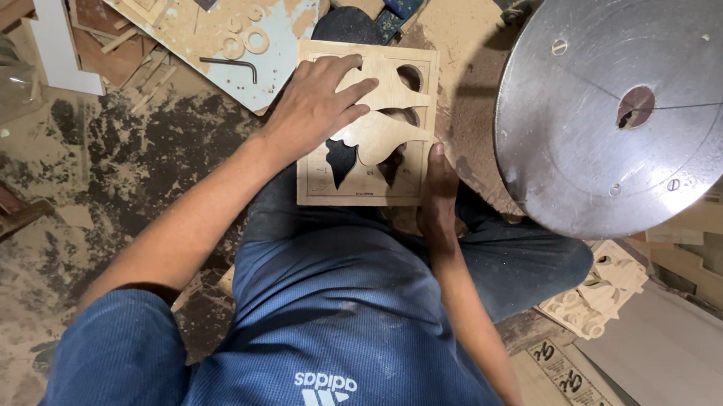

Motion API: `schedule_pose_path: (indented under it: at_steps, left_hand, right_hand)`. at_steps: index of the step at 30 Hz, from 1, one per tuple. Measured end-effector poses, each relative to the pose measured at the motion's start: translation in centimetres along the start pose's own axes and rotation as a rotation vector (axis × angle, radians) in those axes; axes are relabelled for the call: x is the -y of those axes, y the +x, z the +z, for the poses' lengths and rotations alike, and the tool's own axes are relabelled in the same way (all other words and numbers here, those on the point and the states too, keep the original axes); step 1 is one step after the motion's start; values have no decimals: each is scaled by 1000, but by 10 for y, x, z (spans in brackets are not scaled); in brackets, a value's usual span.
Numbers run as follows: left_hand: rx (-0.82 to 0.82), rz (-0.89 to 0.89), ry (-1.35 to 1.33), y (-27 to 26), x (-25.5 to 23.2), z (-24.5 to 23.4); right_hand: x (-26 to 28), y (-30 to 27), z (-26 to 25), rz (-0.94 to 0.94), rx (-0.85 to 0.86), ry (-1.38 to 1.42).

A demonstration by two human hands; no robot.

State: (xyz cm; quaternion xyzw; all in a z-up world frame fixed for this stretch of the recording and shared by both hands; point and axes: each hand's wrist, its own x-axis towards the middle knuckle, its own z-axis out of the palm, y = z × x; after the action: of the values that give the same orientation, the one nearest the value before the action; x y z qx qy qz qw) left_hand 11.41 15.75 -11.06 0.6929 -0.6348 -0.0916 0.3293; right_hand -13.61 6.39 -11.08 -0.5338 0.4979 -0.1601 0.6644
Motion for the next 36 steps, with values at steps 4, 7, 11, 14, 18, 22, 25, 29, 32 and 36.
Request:
schedule_pose_path:
  at_steps: [4, 7, 11, 14, 18, 22, 25, 29, 32, 36]
  left_hand:
    - [-128, -43, 10, -9, 17, 11]
    - [-284, -290, -61, -21, 64, 19]
    - [-414, -754, -154, -45, 152, 43]
    - [-208, -761, 133, -72, 203, 65]
    - [57, -813, 214, -92, 234, 93]
    - [-52, -775, 165, -87, 229, 77]
    - [-244, -666, 93, -78, 193, 41]
    - [-242, -260, 79, -81, 100, -12]
    - [87, -218, -95, -81, 19, -20]
    - [46, -73, -49, -87, -29, -28]
  right_hand:
    - [-22, 5, -15, -290, -22, -488]
    - [-33, 18, -16, -266, -101, -146]
    - [-31, 28, -14, -2, -168, 156]
    - [-25, 33, -12, -20, -164, 138]
    - [-28, 31, -7, 7, -179, 150]
    - [-30, 36, -6, 11, -188, 159]
    - [-32, 34, -8, 4, -182, 179]
    - [-27, 34, -4, -47, -143, 212]
    - [-22, 32, 3, -20, -135, 219]
    - [-18, 24, 5, -18, -136, 182]
